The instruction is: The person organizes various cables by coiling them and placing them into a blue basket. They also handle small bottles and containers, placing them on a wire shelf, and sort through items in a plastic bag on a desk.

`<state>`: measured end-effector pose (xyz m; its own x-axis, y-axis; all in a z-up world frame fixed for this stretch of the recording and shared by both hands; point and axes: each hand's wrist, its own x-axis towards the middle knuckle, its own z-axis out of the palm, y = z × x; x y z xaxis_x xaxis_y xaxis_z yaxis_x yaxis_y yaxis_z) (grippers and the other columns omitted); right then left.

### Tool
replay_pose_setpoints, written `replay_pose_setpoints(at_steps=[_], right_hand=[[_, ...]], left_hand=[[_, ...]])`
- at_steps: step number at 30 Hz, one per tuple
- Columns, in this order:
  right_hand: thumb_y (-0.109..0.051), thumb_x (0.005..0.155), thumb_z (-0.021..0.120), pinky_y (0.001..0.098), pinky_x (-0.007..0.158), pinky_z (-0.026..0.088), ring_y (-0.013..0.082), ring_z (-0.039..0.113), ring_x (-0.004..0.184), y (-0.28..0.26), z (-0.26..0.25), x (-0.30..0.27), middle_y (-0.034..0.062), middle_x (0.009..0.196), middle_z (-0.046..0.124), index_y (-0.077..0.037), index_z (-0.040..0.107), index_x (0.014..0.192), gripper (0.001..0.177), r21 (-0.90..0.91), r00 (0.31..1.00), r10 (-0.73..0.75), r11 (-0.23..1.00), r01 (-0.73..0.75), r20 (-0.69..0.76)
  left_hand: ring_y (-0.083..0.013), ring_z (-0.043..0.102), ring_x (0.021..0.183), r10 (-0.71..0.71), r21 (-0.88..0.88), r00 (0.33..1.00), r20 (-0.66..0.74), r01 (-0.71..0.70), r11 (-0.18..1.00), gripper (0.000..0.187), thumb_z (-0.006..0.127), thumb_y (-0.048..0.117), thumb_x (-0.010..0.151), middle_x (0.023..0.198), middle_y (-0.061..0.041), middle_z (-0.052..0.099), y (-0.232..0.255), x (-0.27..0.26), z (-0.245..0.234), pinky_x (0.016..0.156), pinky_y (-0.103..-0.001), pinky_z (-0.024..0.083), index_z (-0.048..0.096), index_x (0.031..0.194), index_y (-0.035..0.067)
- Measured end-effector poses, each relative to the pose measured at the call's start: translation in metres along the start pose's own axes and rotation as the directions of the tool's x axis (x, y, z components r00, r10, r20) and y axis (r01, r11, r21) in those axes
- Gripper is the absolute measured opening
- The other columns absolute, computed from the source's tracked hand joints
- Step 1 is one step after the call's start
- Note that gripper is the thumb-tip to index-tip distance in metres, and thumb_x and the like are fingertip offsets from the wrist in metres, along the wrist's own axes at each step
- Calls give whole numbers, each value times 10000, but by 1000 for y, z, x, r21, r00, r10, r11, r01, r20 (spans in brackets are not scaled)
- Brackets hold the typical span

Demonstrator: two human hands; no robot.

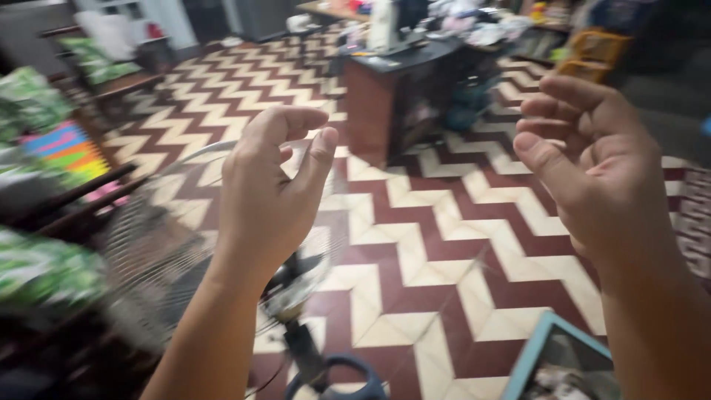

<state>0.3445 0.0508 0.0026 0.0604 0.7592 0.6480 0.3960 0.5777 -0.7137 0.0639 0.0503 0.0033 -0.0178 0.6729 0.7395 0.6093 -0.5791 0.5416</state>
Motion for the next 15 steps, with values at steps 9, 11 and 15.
replay_pose_setpoints(at_steps=[9,11,15], right_hand=[[83,990,617,351,1039,532,268,584,1181,108,-121,47,200,1298,572,48,468,1438,474,-258,988,49,962,-86,-146],[72,986,614,339,1076,526,246,585,1182,137,-132,60,180,1300,576,34,473,1434,472,-225,979,83,966,-125,-184],[85,939,607,330,1125,520,230,601,1199,174,-140,90,158,1271,587,2,478,1415,500,-185,952,207,950,-251,-227]], left_hand=[[-141,718,948,5,-240,997,74,13,971,209,578,243,998,1042,-25,751,1,82,188,845,-303,593,687,1130,125],[-128,712,932,-22,-259,997,70,40,965,201,579,244,994,1028,-8,752,-8,101,217,860,-316,586,690,1126,140],[-112,688,932,-32,-315,998,63,50,948,192,564,201,984,1020,-3,733,-25,142,277,851,-295,571,699,1103,137]])
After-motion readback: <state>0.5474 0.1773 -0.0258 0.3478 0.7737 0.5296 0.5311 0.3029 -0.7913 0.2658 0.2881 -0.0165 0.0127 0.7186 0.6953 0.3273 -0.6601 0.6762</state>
